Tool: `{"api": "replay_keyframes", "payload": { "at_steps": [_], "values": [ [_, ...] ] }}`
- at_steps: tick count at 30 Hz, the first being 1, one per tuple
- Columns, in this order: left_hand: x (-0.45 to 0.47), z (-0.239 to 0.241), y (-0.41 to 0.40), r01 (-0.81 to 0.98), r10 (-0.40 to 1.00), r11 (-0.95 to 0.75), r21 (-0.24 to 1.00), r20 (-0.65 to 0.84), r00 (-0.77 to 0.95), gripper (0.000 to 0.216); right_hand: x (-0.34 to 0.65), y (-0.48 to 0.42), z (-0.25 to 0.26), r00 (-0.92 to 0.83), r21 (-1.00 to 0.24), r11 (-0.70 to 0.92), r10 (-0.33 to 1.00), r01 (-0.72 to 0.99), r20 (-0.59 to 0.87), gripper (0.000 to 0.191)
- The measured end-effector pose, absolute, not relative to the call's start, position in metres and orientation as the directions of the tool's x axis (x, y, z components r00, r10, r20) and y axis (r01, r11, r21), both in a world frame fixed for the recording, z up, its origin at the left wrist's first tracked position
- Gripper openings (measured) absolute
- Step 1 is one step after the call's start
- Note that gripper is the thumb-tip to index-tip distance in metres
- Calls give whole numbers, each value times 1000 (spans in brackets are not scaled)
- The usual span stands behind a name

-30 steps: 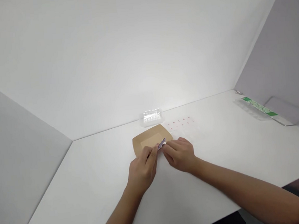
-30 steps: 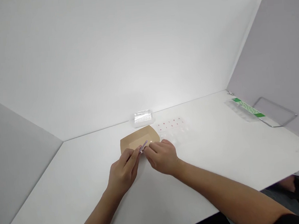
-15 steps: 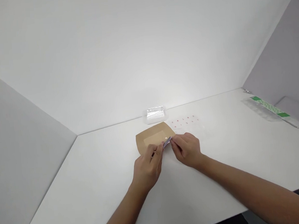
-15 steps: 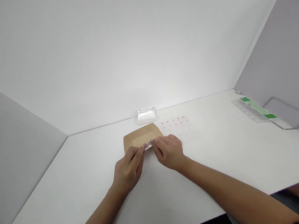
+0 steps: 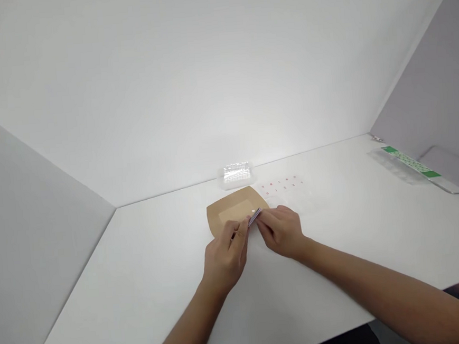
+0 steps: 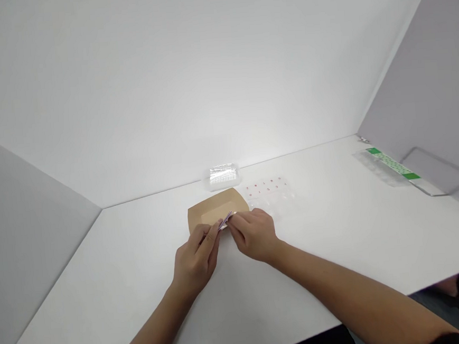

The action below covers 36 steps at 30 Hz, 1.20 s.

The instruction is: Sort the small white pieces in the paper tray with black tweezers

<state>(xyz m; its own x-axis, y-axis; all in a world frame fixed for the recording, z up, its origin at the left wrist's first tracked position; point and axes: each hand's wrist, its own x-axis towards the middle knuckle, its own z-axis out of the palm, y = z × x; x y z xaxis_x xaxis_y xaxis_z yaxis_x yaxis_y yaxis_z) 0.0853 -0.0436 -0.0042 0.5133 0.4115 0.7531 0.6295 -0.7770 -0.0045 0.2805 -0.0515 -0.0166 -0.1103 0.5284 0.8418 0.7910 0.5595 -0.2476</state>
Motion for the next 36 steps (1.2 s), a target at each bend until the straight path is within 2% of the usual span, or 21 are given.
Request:
{"api": "replay_keyframes", "payload": {
  "at_steps": [2,6,11,15,19,23,27,30,33,36],
  "values": [
    [85,-4,-43,631,407,-776,-5,760,507,51,280,-52,-16,-57,-283,531,535,798,843,28],
    [86,-4,-43,617,399,-787,-11,753,523,48,279,-54,-16,-162,-228,591,534,774,830,24],
    [86,-4,-44,629,407,-778,2,764,501,48,278,-55,-14,-30,-298,514,537,804,843,26],
    [87,-3,-45,615,401,-789,8,765,504,48,279,-55,-13,-150,-240,574,549,783,822,25],
    [88,-2,-45,622,403,-783,13,772,491,48,279,-56,-12,-59,-294,518,560,804,827,28],
    [88,-2,-45,621,417,-783,20,758,501,47,280,-56,-10,-139,-255,553,572,793,808,28],
    [87,-4,-43,629,424,-777,27,761,491,47,283,-55,-8,-41,-312,486,587,816,808,28],
    [87,-4,-43,612,420,-790,38,760,495,48,283,-56,-8,-71,-306,499,603,811,795,29],
    [87,-3,-44,606,417,-794,46,767,488,49,282,-57,-8,-107,-279,531,583,800,805,28],
    [88,-2,-45,616,411,-787,32,772,485,50,284,-56,-8,-41,-307,528,547,792,836,26]
  ]
}}
